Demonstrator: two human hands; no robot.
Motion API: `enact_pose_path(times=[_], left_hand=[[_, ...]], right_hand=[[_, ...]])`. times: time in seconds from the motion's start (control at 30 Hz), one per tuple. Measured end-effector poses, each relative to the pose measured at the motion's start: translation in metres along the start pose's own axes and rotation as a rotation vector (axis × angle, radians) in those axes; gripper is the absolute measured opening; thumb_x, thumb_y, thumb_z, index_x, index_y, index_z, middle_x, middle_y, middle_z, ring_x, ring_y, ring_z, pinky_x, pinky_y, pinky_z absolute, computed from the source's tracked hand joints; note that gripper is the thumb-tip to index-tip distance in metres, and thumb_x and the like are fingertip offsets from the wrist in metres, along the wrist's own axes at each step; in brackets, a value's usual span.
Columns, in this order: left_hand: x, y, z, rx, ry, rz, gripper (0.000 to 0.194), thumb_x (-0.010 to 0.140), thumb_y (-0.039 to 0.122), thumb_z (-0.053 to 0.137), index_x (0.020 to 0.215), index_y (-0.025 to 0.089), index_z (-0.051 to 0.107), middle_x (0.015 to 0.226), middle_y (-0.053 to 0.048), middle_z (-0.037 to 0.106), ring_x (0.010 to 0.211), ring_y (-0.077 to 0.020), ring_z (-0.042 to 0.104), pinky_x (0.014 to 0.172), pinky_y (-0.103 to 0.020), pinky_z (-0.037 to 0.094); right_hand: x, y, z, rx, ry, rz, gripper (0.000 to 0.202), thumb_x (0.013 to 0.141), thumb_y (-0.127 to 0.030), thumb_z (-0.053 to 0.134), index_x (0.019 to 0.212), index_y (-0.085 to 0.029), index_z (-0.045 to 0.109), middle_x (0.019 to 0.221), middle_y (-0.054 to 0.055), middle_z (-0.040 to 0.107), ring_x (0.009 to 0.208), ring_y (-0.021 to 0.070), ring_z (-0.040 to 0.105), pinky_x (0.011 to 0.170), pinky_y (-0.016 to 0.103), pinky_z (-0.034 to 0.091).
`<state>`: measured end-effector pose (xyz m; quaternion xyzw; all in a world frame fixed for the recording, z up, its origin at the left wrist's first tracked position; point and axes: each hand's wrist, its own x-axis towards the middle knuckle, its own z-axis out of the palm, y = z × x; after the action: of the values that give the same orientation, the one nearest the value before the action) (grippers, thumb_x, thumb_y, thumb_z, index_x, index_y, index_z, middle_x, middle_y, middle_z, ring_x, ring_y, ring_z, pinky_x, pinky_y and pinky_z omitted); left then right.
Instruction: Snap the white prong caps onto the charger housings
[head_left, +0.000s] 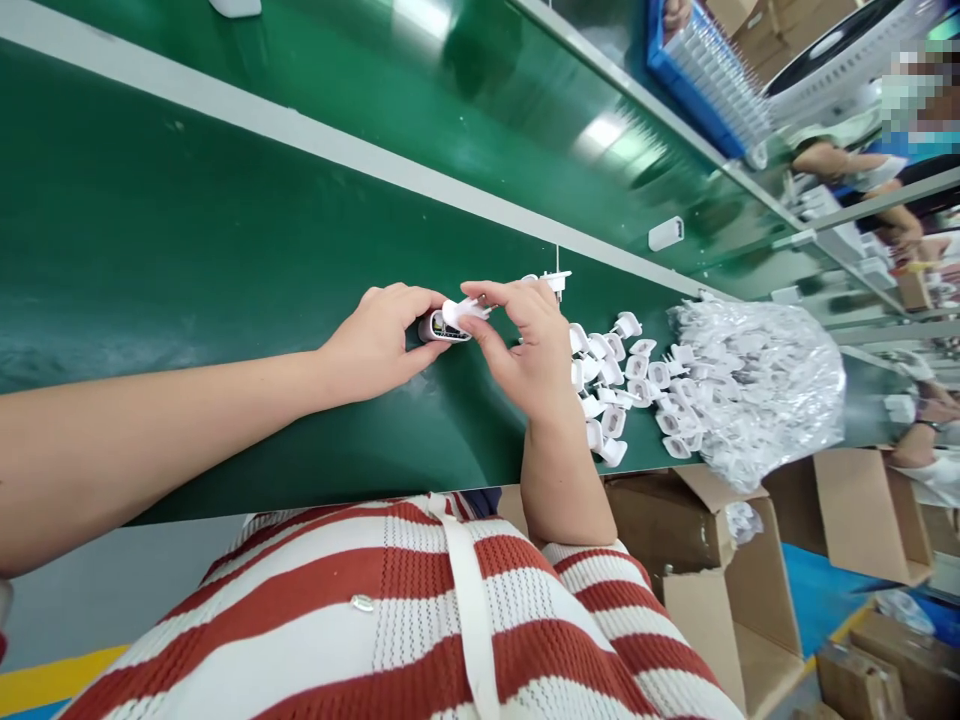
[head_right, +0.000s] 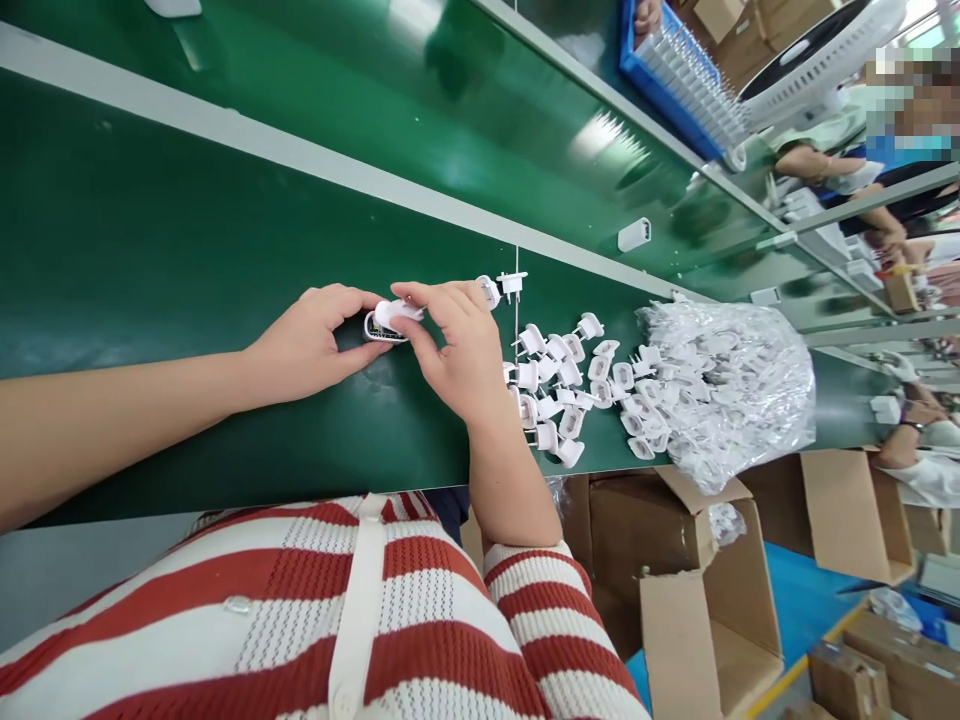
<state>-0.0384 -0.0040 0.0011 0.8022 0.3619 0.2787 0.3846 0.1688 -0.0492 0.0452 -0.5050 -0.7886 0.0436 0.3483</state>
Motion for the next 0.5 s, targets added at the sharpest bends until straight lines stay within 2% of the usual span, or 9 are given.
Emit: enact_pose_path(times=[0.17,0.37,0.5], left_hand=[[0.0011,0.0012,-0.0003,-0.001,0.011,-0.003,0.035,0.095,0.044,0.064,0.119,0.02,0.073,0.118,-0.007,0.078,0.112,-0.0295,0.068,0.106,-0.046,0.047],[0.0013,-0.0011,-0.0001,0.005,0.018,0.019,0.032,0.095,0.043,0.064,0.114,0.02,0.074,0.121,-0.008,0.078,0.117,-0.0303,0.068,0.109,-0.048,0.048],[0.0009,-0.0025,0.0008,-0.014,0.031,0.044,0.03,0.095,0.041,0.065,0.113,0.02,0.074,0.118,-0.008,0.078,0.114,-0.0295,0.069,0.108,-0.048,0.048]], right_hand=[[0.0018,-0.0043,0.0008,0.021,0.064,-0.03,0.017,0.108,-0.021,0.061,0.119,-0.025,0.074,0.107,0.005,0.079,0.096,0.02,0.074,0.086,0.034,0.059],[-0.0005,-0.0085,0.0045,-0.091,-0.11,-0.04,0.024,0.11,-0.022,0.052,0.12,-0.024,0.073,0.11,0.009,0.076,0.1,0.0232,0.071,0.09,0.04,0.059],[-0.0018,-0.0079,0.0067,-0.126,-0.104,-0.075,0.022,0.11,-0.021,0.052,0.119,-0.024,0.073,0.109,0.008,0.077,0.099,0.0231,0.071,0.089,0.041,0.058]])
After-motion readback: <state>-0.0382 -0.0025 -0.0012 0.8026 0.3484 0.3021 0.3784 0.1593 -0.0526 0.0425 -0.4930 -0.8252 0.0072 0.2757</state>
